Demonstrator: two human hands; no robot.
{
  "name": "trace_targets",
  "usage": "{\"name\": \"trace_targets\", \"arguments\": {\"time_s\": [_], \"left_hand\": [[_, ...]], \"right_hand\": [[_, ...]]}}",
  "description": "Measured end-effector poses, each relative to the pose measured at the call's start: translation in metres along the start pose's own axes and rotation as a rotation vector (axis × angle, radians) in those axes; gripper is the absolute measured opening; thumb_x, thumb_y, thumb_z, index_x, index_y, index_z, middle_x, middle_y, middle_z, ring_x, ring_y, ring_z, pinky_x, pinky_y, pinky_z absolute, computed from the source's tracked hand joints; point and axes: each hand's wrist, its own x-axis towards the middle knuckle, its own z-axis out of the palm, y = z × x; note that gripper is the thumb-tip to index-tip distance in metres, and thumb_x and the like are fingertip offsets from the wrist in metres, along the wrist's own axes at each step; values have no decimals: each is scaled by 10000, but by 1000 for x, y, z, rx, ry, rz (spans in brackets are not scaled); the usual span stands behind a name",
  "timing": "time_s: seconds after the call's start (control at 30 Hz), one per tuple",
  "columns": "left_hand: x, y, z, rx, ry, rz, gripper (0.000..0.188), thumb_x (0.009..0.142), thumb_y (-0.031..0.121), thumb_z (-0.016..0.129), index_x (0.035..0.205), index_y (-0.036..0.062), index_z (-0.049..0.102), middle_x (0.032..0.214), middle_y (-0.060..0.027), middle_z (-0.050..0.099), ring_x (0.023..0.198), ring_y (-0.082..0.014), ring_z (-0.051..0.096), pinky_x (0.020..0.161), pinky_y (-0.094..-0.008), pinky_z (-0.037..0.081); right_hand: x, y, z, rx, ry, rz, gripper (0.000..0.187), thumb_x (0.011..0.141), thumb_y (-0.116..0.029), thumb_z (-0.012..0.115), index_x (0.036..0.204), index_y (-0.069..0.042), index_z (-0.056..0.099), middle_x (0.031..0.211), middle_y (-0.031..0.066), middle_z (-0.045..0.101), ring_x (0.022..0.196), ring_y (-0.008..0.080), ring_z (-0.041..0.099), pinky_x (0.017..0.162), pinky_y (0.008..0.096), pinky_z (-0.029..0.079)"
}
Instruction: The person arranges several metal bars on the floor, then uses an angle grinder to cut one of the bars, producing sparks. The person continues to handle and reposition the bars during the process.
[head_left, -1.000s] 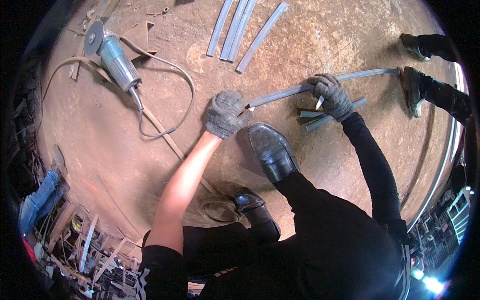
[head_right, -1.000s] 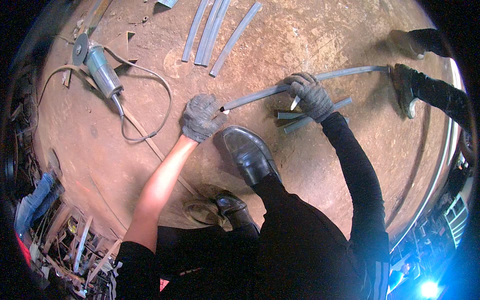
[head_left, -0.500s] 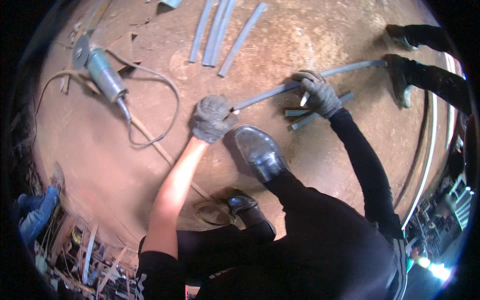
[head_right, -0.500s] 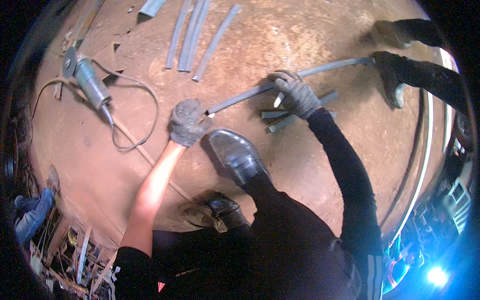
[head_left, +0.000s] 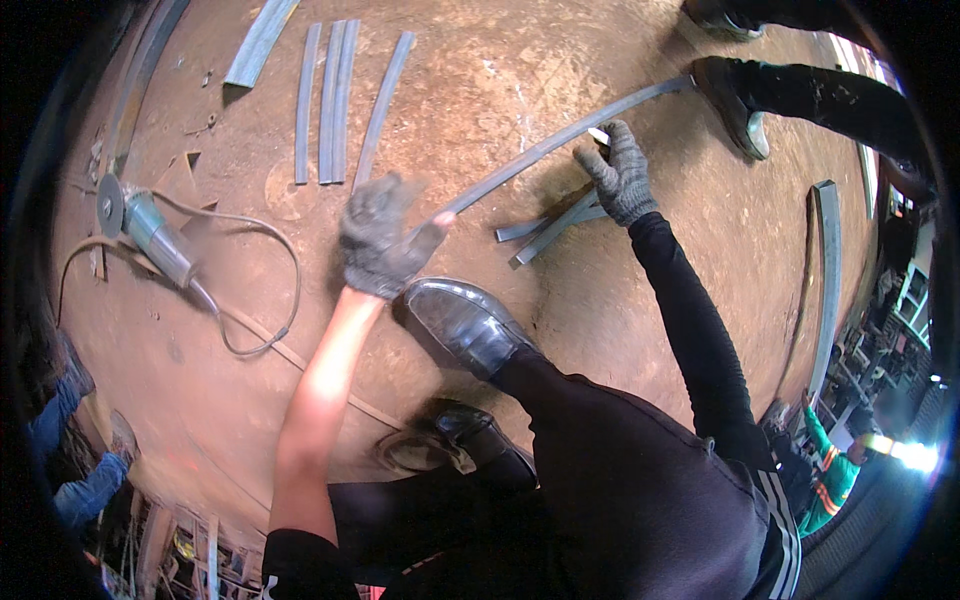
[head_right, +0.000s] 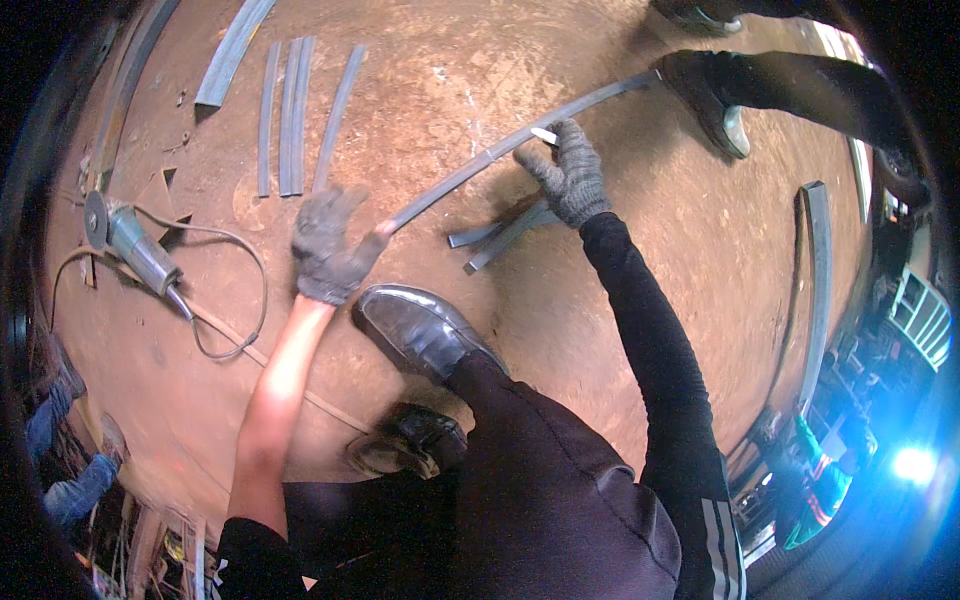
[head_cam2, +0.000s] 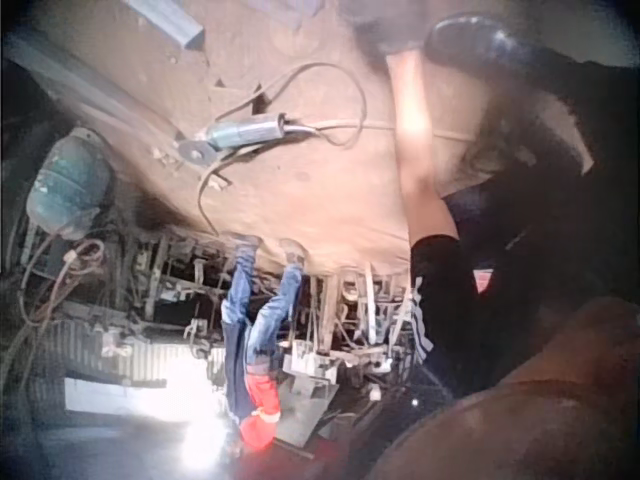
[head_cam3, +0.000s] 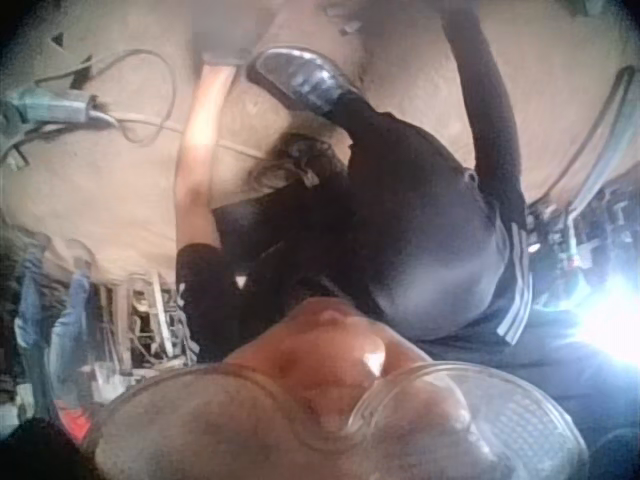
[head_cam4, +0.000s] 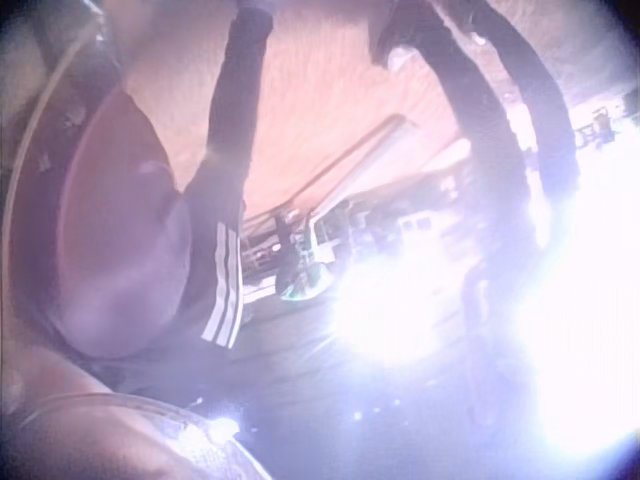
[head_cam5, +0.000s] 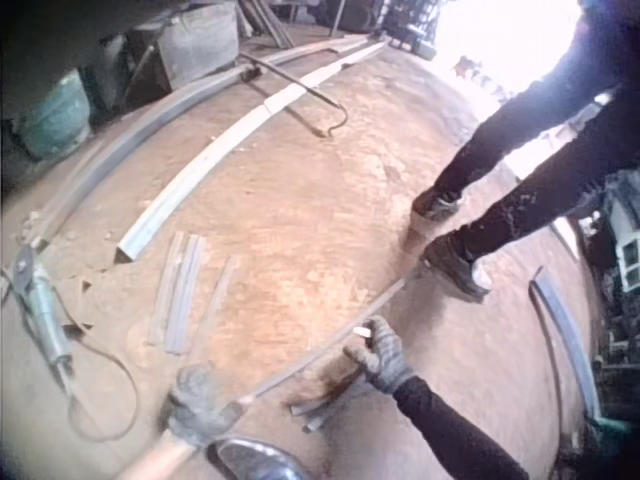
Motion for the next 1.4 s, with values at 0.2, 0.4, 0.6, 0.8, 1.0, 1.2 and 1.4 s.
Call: {"name": "trace_targets", "arguments": {"time_s": [0.2, 0.4, 0.6, 0.8, 1.0, 1.2, 1.4], "left_hand": [[64, 49, 62, 53, -153, 22, 523, 813, 496, 713, 1155, 103, 675, 1112, -161, 649, 1036, -371, 605, 882, -484, 490], [82, 65, 82, 11, -260, -11, 498, 814, 491, 698, 1094, 80, 675, 1044, -162, 639, 996, -366, 603, 858, -488, 484], [80, 63, 91, 62, -298, -19, 407, 832, 427, 680, 1032, 73, 680, 991, -152, 646, 942, -366, 612, 831, -484, 485], [81, 70, 90, 44, -275, -23, 355, 831, 409, 670, 992, 94, 687, 938, -142, 653, 885, -363, 621, 804, -485, 488], [78, 63, 95, 62, -226, 6, 322, 830, 393, 663, 964, 102, 689, 922, -139, 653, 875, -359, 624, 784, -480, 495], [76, 60, 99, 51, -226, 9, 321, 829, 381, 658, 981, 101, 694, 934, -139, 659, 882, -356, 628, 793, -476, 495], [73, 55, 101, 25, -216, 21, 326, 812, 372, 678, 974, 91, 709, 931, -137, 668, 892, -351, 629, 797, -473, 494]], "right_hand": [[-11, 18, 5, -53, 141, 49, 322, 989, -309, 561, 1055, 0, 627, 1017, 254, 665, 979, 417, 648, 850, 480, 498], [-22, 10, 16, -127, 73, 3, 274, 976, -287, 603, 1054, -28, 643, 927, 212, 687, 879, 379, 678, 775, 449, 528], [-20, 6, 39, -167, -12, 10, 275, 958, -257, 630, 1117, -33, 639, 1014, 201, 706, 934, 348, 697, 803, 428, 554], [-22, 34, 48, -180, -28, -130, 366, 911, -271, 616, 1215, -67, 610, 1021, 194, 694, 940, 365, 680, 826, 476, 532], [-16, 29, 48, -218, -62, -123, 359, 898, -247, 627, 1208, -65, 614, 1028, 191, 697, 944, 370, 679, 827, 474, 533], [-16, 23, 42, -144, -61, -115, 324, 925, -266, 610, 1158, -44, 641, 1038, 189, 701, 951, 375, 678, 833, 462, 538], [-15, 23, 43, -164, -99, -63, 314, 946, -229, 637, 1199, -43, 645, 1086, 166, 714, 1010, 322, 692, 875, 397, 549]]}}
